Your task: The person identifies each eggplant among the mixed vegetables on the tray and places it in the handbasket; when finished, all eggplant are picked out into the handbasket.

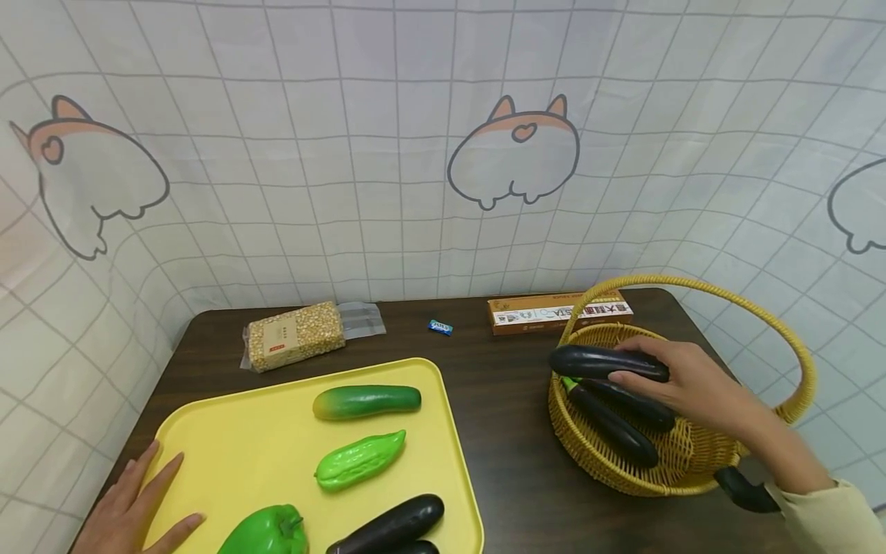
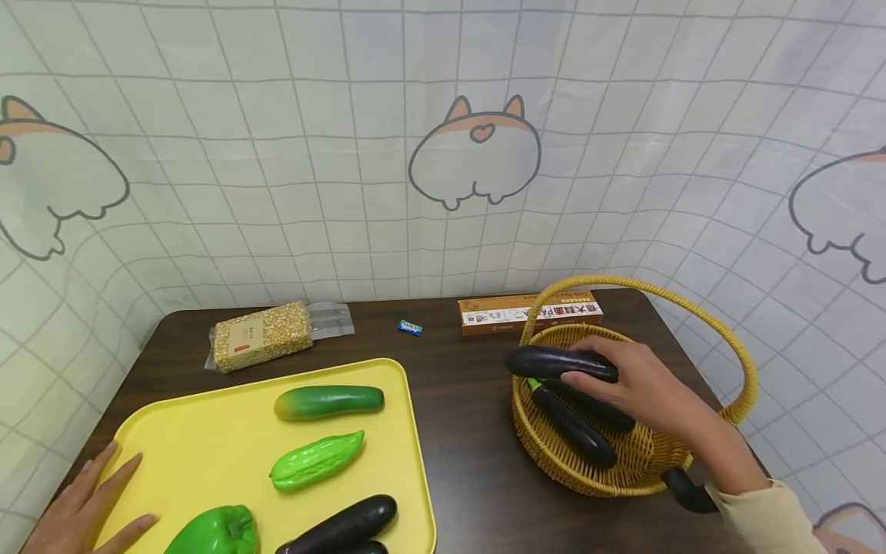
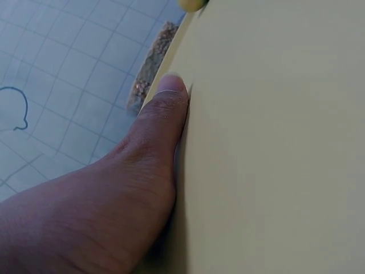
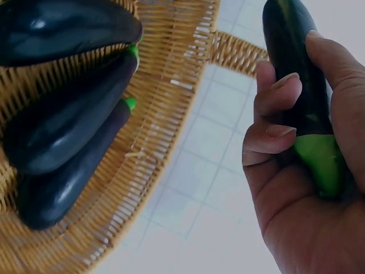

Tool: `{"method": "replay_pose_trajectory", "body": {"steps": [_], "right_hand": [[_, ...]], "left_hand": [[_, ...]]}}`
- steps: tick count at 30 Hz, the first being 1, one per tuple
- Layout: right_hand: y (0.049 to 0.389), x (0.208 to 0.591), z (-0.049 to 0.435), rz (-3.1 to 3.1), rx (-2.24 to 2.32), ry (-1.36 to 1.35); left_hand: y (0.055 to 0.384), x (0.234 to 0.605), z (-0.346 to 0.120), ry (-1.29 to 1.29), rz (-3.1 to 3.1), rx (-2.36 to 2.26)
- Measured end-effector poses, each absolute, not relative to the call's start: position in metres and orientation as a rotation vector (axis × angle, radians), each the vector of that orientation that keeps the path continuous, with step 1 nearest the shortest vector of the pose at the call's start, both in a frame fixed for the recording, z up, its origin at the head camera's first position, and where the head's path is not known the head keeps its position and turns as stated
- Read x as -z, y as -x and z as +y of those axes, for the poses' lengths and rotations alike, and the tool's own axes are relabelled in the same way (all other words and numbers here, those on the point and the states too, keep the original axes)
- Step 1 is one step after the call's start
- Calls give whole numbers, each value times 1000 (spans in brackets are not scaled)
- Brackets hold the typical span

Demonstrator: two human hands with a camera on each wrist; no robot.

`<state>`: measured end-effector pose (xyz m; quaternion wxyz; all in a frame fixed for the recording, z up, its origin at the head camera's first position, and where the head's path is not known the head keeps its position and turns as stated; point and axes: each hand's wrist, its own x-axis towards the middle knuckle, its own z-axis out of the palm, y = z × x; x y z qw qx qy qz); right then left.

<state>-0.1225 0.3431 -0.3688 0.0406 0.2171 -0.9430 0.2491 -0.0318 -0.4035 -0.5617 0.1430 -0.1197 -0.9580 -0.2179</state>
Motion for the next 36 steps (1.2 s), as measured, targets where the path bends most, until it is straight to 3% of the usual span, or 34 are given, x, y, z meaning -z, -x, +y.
{"method": "replay_pose_trajectory", "body": {"steps": [36], "right_hand": [[124,407,357,-3032,-598,-728]], "left_hand": [[35,562,-407,392,-2757,619]]}}
